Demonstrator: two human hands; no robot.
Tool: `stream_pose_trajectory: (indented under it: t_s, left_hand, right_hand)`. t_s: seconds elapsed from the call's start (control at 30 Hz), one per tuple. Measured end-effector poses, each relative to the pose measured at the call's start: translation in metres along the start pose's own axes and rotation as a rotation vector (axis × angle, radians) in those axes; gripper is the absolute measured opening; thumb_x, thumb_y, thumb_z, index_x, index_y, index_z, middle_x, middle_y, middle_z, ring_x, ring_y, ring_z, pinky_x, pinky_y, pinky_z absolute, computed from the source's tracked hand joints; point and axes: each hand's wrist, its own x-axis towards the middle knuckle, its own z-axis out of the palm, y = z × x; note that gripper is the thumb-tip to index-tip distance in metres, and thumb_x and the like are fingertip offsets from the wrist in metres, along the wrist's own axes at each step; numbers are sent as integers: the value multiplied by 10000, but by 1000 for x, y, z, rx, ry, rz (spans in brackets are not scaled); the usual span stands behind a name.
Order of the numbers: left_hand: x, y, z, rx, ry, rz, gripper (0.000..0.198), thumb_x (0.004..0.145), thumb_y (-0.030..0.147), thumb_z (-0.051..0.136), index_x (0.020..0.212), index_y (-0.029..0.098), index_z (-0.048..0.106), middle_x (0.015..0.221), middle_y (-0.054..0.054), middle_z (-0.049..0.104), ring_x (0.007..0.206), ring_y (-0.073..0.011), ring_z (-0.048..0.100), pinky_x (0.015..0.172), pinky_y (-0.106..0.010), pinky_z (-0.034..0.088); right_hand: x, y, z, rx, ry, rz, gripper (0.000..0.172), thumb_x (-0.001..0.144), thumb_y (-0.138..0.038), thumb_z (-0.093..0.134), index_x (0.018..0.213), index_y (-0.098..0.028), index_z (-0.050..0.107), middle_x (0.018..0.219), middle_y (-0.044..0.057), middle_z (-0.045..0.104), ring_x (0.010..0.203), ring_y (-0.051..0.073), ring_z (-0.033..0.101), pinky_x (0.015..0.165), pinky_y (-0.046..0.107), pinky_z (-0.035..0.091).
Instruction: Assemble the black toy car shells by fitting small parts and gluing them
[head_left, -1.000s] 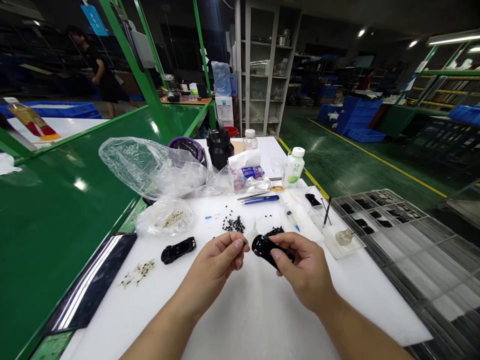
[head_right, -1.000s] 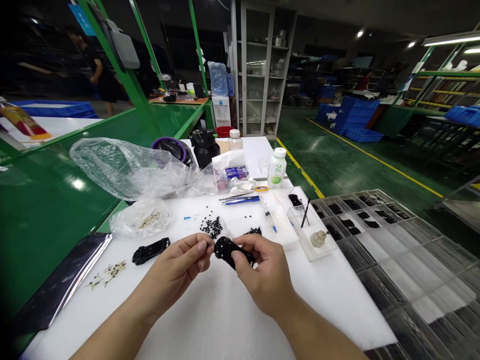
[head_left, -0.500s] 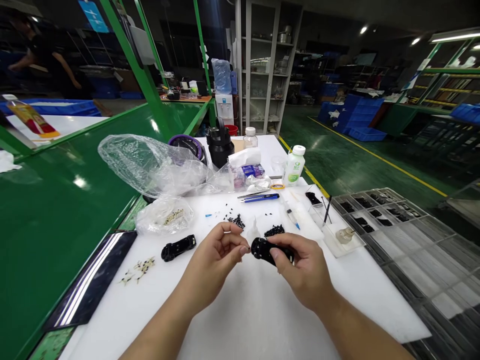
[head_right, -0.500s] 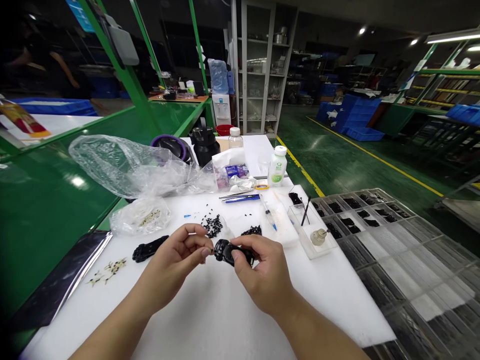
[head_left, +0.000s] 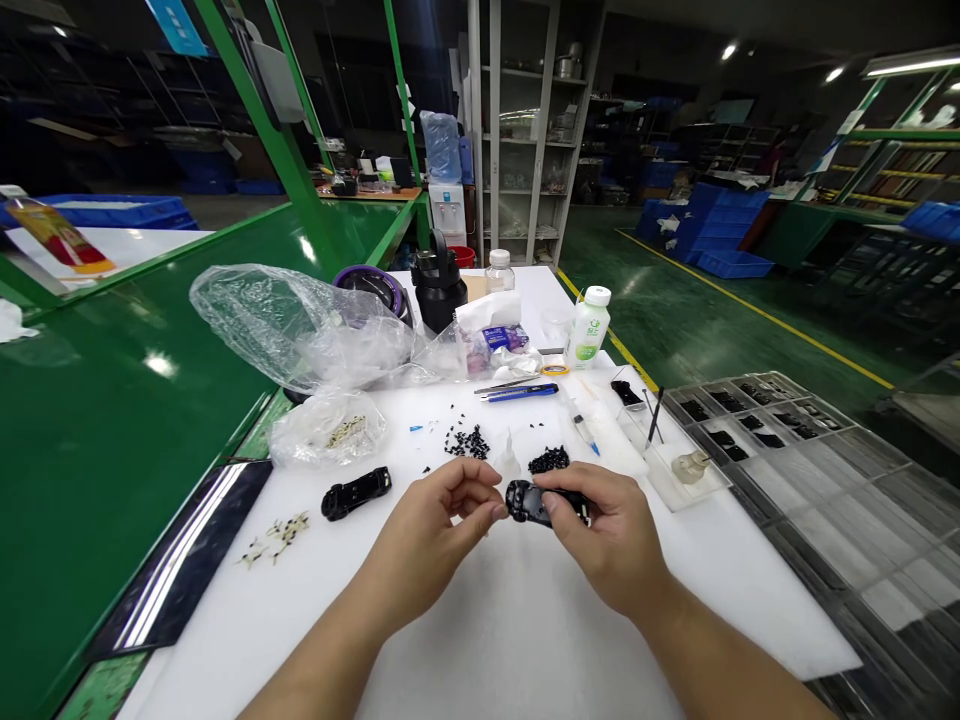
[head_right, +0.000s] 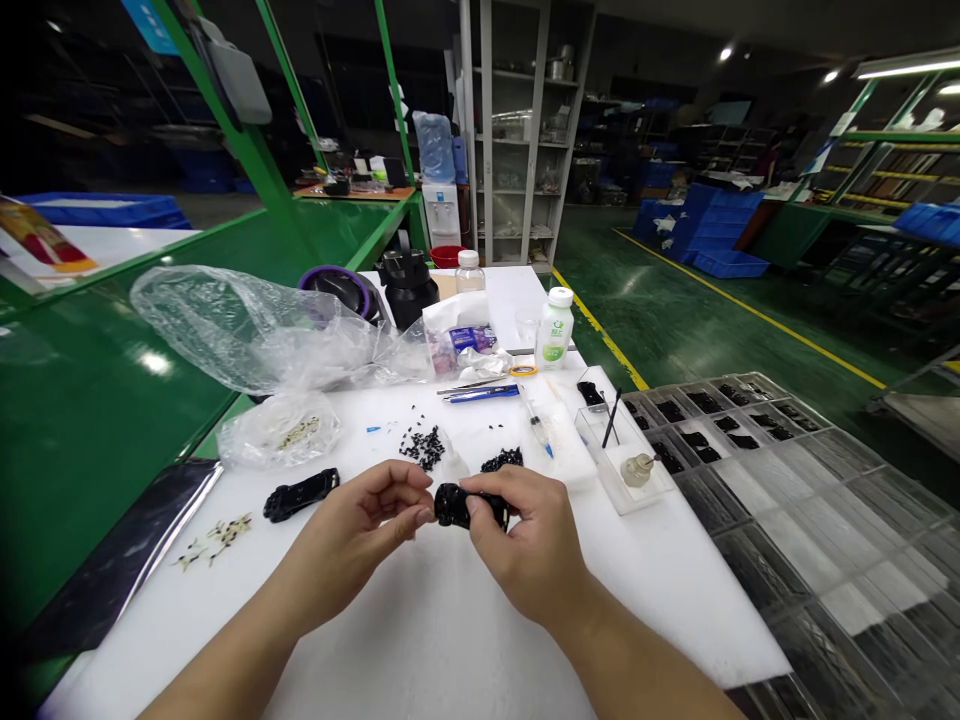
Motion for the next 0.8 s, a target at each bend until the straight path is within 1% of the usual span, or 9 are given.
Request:
stream_pose_trajectory:
  t_s: [0.13, 0.27, 0.43, 0.57, 0.7, 0.8]
  left_hand:
    - [0, 1, -1, 158, 6, 48, 154, 883, 359, 590, 959, 230, 627, 855, 2, 690, 770, -146, 614, 670, -267, 449]
    - [-1, 2, -1, 217, 37, 75, 136, 881, 358, 591, 923, 244, 653, 808, 22, 688, 724, -129, 607, 637, -244, 442]
    - [0, 1, 0, 196, 59, 93, 131, 873, 356, 601, 893, 237, 653, 769, 27, 678, 688, -117, 596, 601, -223, 441]
    - [1, 1, 2, 167, 93, 115, 125, 865, 339, 612, 893, 225, 656, 768, 20, 677, 679, -115, 603, 619, -221, 459]
    - [0, 0, 4, 153, 147, 127, 129, 865, 335, 612, 869, 214, 656, 724, 17, 659, 660, -114, 599, 632, -220, 470]
    - [0, -2, 7, 116, 185, 135, 144, 861, 350, 618, 883, 213, 658, 735, 12, 661, 670, -116, 608, 641, -218, 487]
  right_hand:
    - [1, 0, 0, -5, 9, -63, 218, 813, -92, 601, 939, -202, 741, 753, 4, 682, 665, 125, 610, 582, 246, 464]
    - [1, 1, 0, 5, 6, -77, 233, 809, -81, 606, 948, -207, 743, 759, 0, 684, 673, 120, 612, 595, 239, 471]
    - [1, 2, 0, 5, 10, -62, 236, 815, -88, 607, 958, -215, 746, 773, -2, 689, 688, 116, 617, 601, 233, 475]
    - [2, 2, -1, 5, 27, -51, 213, 820, -99, 613, 949, -206, 745, 796, 0, 700, 704, 112, 625, 605, 222, 481]
    - [2, 3, -1, 2, 41, -21, 198, 825, -114, 618, 944, -211, 744, 775, -4, 687, 666, 103, 608, 580, 217, 473]
    - [1, 3, 0, 20, 45, 27, 199, 835, -136, 615, 959, -226, 743, 767, -4, 674, 624, 103, 603, 556, 228, 474]
